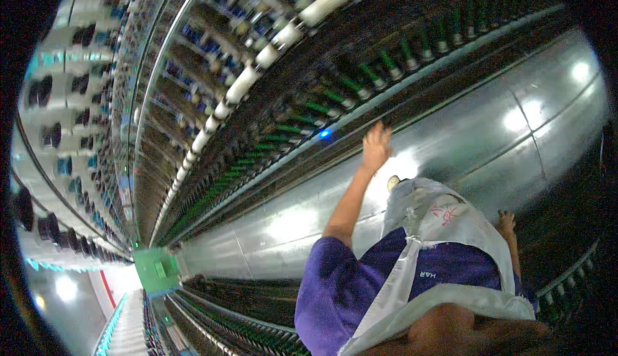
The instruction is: The person threads white yarn through multiple spinning machine stations, using a green-handled tool to guide the thread and hands to secure it. They move between machines, adjust components, and continue threading along the rows.
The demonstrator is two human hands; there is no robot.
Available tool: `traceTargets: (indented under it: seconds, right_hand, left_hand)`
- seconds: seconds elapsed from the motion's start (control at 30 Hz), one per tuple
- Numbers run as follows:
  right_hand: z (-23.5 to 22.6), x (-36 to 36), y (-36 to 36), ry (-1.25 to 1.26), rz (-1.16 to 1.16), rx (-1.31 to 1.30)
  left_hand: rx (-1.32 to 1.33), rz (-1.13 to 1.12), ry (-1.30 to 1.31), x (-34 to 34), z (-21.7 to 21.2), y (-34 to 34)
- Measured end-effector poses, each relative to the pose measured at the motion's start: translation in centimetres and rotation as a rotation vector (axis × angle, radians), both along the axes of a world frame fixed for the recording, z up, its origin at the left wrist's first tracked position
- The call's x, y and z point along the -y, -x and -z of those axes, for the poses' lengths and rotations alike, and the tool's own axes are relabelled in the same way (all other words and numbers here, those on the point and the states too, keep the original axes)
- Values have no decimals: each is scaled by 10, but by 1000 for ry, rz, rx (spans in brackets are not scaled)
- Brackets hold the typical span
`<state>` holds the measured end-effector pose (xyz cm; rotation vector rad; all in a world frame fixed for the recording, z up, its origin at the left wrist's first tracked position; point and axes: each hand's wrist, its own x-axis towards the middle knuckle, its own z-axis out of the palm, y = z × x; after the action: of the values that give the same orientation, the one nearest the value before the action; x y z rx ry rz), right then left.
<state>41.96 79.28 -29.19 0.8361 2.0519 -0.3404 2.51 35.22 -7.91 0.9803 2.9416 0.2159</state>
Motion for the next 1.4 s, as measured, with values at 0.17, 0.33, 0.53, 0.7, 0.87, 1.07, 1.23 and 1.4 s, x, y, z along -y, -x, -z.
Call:
traceTargets:
  seconds: [0.17, 0.33, 0.53, 0.7, 0.87, 1.07, 1.23, 1.4]
  right_hand:
    - [-85, -92, 74, -18, 57, -592]
    - [-143, -176, 140, -238, 103, -964]
    - [-114, -257, 83, -28, 374, -625]
    - [-79, -224, -41, -196, 900, -268]
    - [-43, -206, -114, -167, 1323, -132]
    - [-28, -399, -74, -40, 1177, -168]
    - [-82, -680, -1, -90, 950, -366]
    - [-129, -935, 80, -180, 1005, -828]
  left_hand:
    - [716, -24, 274, -45, 134, -53]
    - [915, -1, 452, -109, 159, -33]
    - [846, 181, 584, -304, 153, 83]
    - [710, 376, 457, -570, 130, 170]
    - [681, 527, 18, -863, 72, 158]
    - [648, 833, -62, -1032, 65, 97]
    - [807, 697, 277, -1062, 85, 106]
    - [656, 671, 824, -1082, 113, 163]
